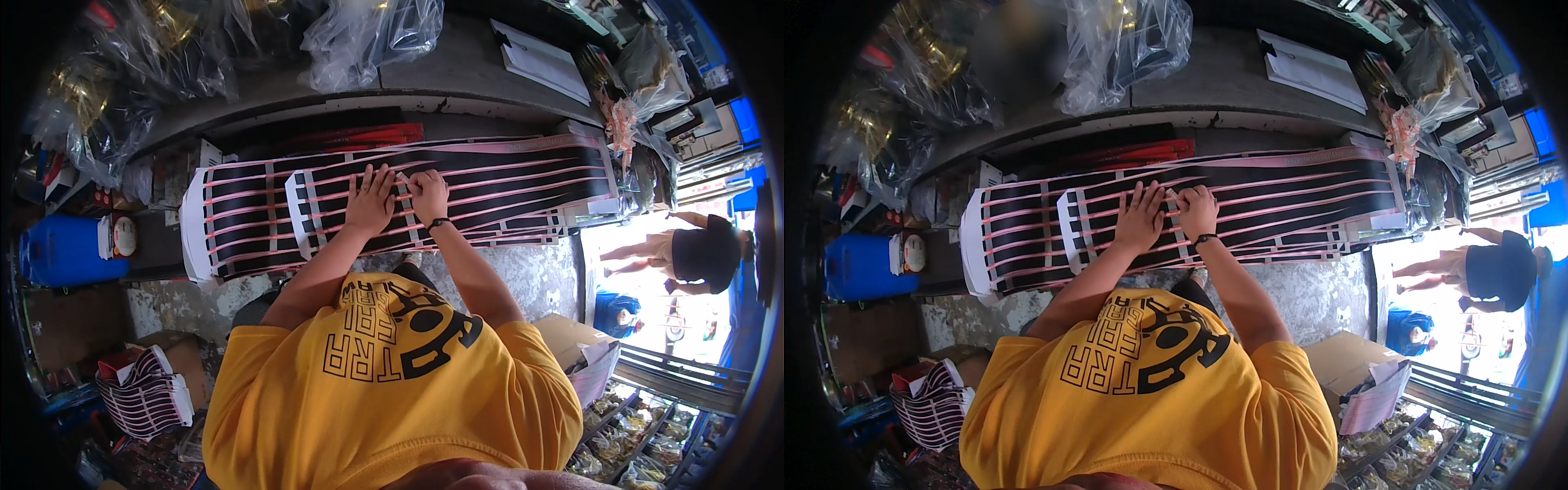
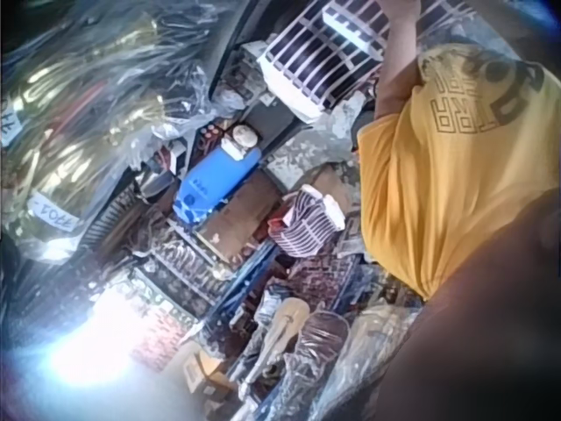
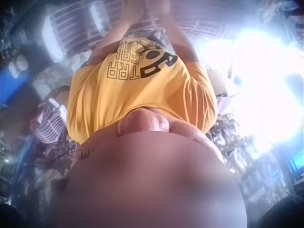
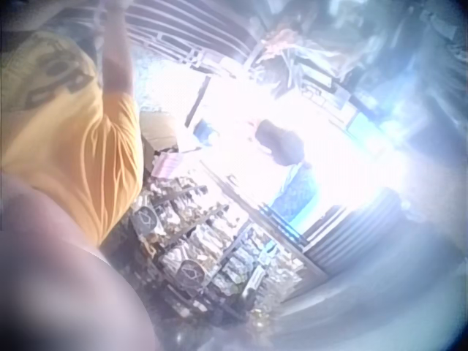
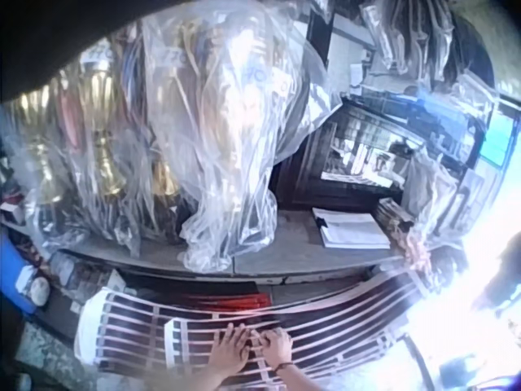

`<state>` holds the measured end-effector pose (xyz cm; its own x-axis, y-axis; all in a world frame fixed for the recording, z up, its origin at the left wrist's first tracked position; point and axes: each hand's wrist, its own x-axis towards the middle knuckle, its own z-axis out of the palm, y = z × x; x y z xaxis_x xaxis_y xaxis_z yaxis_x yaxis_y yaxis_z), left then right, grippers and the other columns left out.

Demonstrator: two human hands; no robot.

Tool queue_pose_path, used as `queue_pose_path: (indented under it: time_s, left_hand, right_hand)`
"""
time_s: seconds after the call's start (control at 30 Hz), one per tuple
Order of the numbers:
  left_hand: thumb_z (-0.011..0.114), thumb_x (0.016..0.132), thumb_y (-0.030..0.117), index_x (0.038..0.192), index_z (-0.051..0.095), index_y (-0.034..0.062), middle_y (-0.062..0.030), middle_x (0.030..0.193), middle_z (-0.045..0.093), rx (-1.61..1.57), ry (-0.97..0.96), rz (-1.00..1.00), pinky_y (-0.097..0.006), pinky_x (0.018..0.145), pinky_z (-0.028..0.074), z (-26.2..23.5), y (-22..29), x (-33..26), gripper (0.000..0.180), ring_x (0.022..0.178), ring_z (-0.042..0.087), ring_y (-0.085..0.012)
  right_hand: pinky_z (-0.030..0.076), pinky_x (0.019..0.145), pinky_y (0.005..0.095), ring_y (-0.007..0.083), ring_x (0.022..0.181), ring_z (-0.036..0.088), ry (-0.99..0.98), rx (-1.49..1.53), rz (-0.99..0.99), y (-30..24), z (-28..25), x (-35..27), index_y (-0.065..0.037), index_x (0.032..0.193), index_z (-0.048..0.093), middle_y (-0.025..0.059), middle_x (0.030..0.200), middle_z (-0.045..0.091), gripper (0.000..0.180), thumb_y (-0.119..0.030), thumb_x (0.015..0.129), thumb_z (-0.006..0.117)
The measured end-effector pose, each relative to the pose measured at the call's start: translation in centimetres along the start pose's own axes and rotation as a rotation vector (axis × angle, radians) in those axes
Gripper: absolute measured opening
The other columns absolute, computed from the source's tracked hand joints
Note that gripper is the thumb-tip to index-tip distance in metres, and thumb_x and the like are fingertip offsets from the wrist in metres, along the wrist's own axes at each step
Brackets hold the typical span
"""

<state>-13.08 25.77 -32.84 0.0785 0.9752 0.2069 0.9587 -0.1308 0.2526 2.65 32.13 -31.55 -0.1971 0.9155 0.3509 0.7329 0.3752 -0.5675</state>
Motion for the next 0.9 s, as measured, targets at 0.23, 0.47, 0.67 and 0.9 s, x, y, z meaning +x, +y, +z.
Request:
queue_pose_path:
  time_s: [0.23,0.47,0.67,0.9]
  left_hand:
    - [0.043,0.097,0.033,0.152,0.031,0.0157,-0.0056,0.159,0.026,0.003,0.006,-0.001,-0.058,0.118,0.015,0.0,-0.1,-0.1,0.059,0.148,0.022,-0.031]
    - [0.043,0.097,0.034,0.152,0.03,0.016,-0.0059,0.16,0.026,-0.005,-0.015,-0.008,-0.058,0.118,0.014,0.0,0.0,-0.1,0.059,0.148,0.022,-0.0311]
    - [0.042,0.099,0.033,0.153,0.031,0.0172,-0.006,0.159,0.028,0.033,0.019,0.013,-0.058,0.116,0.017,0.1,-0.1,-0.1,0.057,0.147,0.025,-0.0317]
    - [0.041,0.099,0.032,0.153,0.031,0.0186,-0.0046,0.159,0.028,0.023,-0.012,0.0,-0.058,0.117,0.016,0.4,-0.2,0.0,0.056,0.147,0.024,-0.0306]
  right_hand:
    - [0.048,0.063,0.0403,0.0288,0.072,0.059,0.011,0.063,0.044,0.3,-1.0,-1.5,-0.008,0.083,0.066,0.0085,0.08,0.058,0.009,-0.006,0.076,0.07]
    - [0.047,0.059,0.0341,0.0244,0.07,0.058,0.015,0.169,0.074,0.7,-2.9,-3.4,-0.005,0.083,0.065,0.0097,0.08,0.055,0.01,0.0,0.076,0.07]
    - [0.047,0.06,0.0318,0.0224,0.07,0.058,-0.015,0.183,0.087,0.8,-4.2,-5.6,-0.005,0.086,0.066,0.0084,0.082,0.056,0.01,-0.001,0.079,0.07]
    - [0.048,0.062,0.03,0.0197,0.072,0.058,0.032,0.249,0.166,1.8,-4.1,-5.7,-0.005,0.088,0.065,0.0071,0.084,0.055,0.008,-0.001,0.081,0.068]
